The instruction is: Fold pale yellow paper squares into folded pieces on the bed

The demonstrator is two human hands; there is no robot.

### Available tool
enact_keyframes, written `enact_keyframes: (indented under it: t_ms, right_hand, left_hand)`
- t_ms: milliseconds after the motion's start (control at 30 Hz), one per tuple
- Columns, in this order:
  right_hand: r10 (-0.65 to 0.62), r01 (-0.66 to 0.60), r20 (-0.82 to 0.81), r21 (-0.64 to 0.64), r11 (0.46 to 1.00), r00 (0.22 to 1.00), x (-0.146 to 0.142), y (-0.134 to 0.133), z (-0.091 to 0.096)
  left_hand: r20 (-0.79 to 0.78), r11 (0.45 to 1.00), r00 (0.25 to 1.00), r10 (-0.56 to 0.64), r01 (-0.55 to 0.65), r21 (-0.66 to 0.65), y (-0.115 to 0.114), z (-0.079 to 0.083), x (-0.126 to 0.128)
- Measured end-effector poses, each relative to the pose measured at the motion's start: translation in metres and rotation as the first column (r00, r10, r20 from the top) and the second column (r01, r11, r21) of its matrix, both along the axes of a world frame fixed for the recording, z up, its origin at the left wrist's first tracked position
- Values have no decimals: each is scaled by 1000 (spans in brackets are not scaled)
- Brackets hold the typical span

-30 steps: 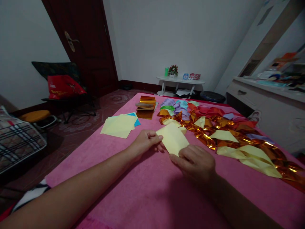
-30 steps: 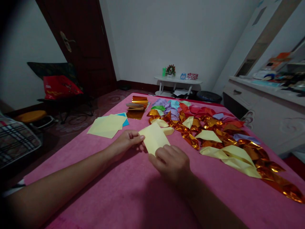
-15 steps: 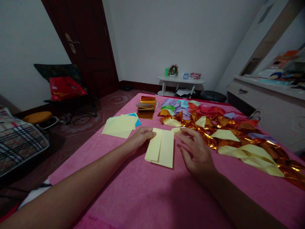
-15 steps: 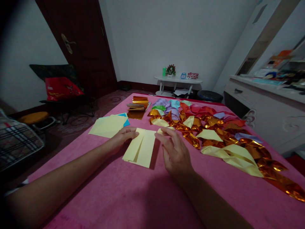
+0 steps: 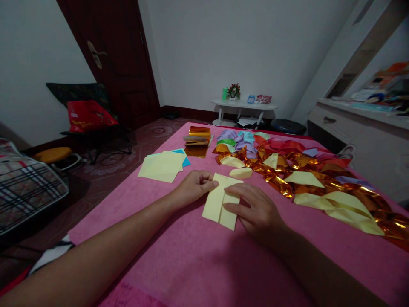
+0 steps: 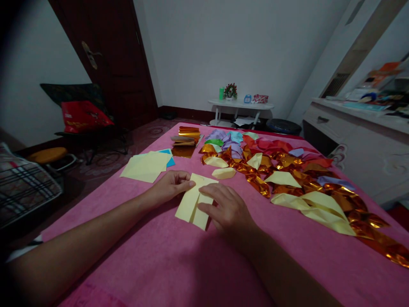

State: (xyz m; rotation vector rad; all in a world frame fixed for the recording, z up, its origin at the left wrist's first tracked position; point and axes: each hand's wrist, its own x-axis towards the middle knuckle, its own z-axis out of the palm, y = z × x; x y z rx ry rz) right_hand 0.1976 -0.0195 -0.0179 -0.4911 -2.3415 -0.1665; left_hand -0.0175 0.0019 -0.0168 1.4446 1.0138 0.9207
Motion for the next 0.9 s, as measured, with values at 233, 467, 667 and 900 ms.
enact_keyframes:
  t_ms: [233, 467, 667, 900]
  right_hand:
    - [-92, 80, -122, -94, 992, 988, 6, 8, -1]
    - [-18, -11, -163, -170, 985, 987, 3, 3, 0]
    - [23, -5, 35, -432, 902, 999, -3, -1, -6]
    - [-2, 23, 38, -544, 839, 999, -3, -1, -6]
  left_hand:
    - [-34, 986, 986, 162, -160, 46, -1, -2, 0]
    - [6, 959, 965, 261, -258, -114, -7, -1, 4]
    - [-138, 976, 990, 36, -64, -209, -11, -3, -3]
    - [-711, 821, 702, 26, 391, 416, -22, 28, -23]
